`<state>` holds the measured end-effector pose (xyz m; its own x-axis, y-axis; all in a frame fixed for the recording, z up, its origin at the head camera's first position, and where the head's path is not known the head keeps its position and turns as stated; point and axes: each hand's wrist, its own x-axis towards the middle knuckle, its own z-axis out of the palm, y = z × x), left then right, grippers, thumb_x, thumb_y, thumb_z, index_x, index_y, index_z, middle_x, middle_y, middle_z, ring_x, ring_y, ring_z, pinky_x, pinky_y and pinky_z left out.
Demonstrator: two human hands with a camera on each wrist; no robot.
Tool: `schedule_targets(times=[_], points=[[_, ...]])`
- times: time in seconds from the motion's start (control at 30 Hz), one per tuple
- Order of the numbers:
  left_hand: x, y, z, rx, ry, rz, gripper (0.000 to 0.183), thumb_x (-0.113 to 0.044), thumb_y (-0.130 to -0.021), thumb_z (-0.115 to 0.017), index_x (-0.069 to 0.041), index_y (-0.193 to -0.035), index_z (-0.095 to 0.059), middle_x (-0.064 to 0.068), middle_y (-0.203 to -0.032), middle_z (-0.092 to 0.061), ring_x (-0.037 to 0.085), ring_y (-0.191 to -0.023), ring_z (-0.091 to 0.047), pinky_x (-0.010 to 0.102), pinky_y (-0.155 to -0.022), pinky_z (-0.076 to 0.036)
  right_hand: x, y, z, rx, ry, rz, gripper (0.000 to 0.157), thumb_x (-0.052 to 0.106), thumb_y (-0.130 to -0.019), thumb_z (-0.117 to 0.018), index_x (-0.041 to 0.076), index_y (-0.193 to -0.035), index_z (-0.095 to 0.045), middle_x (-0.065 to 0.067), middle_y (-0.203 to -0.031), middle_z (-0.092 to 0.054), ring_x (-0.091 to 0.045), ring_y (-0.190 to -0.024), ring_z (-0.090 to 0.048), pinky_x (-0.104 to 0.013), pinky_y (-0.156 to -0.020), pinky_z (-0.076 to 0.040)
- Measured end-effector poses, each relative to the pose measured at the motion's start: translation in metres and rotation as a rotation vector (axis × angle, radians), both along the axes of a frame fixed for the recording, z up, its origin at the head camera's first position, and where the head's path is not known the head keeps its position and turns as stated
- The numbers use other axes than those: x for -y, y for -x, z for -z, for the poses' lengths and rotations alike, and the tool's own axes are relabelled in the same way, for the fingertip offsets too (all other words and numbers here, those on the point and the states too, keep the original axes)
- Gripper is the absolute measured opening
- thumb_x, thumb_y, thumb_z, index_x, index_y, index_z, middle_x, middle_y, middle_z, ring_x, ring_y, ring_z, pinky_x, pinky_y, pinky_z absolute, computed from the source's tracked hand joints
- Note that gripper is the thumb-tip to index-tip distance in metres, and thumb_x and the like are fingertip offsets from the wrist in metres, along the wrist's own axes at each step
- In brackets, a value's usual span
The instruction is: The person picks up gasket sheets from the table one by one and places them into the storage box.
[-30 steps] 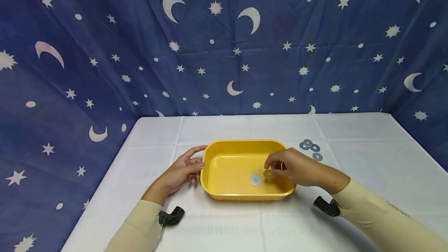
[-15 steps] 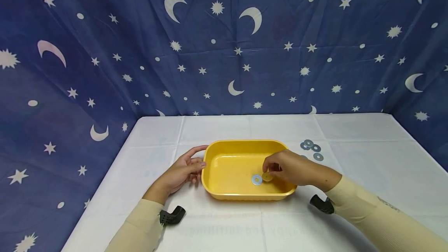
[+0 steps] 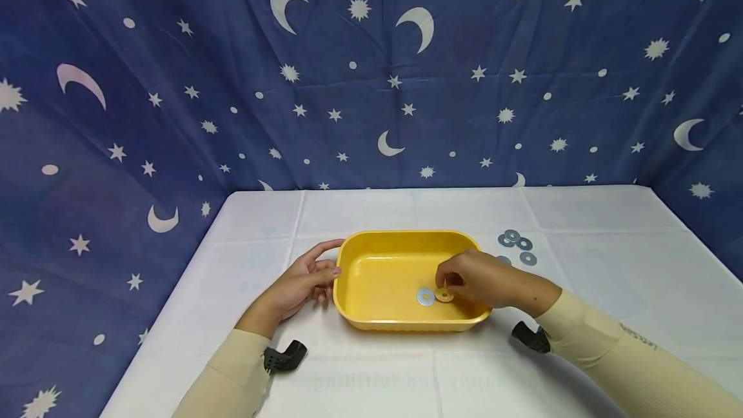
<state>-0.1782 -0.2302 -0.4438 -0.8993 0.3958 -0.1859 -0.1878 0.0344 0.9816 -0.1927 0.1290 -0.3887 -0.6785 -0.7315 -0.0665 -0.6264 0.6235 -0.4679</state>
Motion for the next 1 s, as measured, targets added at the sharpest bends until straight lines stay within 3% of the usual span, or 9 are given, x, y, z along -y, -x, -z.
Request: schedule_targets(times=[0.3, 0.7, 1.0], points=[[-0.0004, -0.0013, -0.0017, 0.002, 0.006, 0.001, 0.063, -0.020, -0.096, -0.066, -0.027, -0.151, -0.036, -0.001, -0.085, -0.061, 0.012, -0.062, -0.056, 0.020, -0.055, -0.047, 0.0010, -0.0012, 0.0061, -0.118, 0.002, -0.016, 0.019, 0.001, -0.082, -0.075, 0.019, -0.081, -0.070, 0.013, -0.068, -0.057, -0.001, -0.064, -0.047, -0.019, -0.061, -0.043], [-0.0013, -0.0005, -0.0026, -0.001, 0.015, -0.003, 0.061, -0.017, -0.097, -0.064, -0.027, -0.151, -0.037, -0.002, -0.084, -0.060, 0.011, -0.062, -0.056, 0.019, -0.055, -0.048, 0.0051, -0.0038, 0.0088, -0.217, -0.097, 0.025, 0.019, 0.008, -0.079, -0.079, 0.023, -0.077, -0.069, 0.018, -0.063, -0.056, 0.000, -0.062, -0.047, -0.041, -0.090, -0.045], [-0.0014, -0.0004, -0.0023, 0.002, 0.016, -0.008, 0.061, -0.015, -0.097, -0.064, -0.026, -0.151, -0.037, -0.002, -0.084, -0.060, 0.011, -0.062, -0.056, 0.019, -0.055, -0.048, 0.0082, -0.0048, 0.0105, -0.263, -0.146, 0.047, 0.020, 0.011, -0.081, -0.079, 0.025, -0.075, -0.066, 0.016, -0.058, -0.048, -0.002, -0.060, -0.042, -0.041, -0.089, -0.046]])
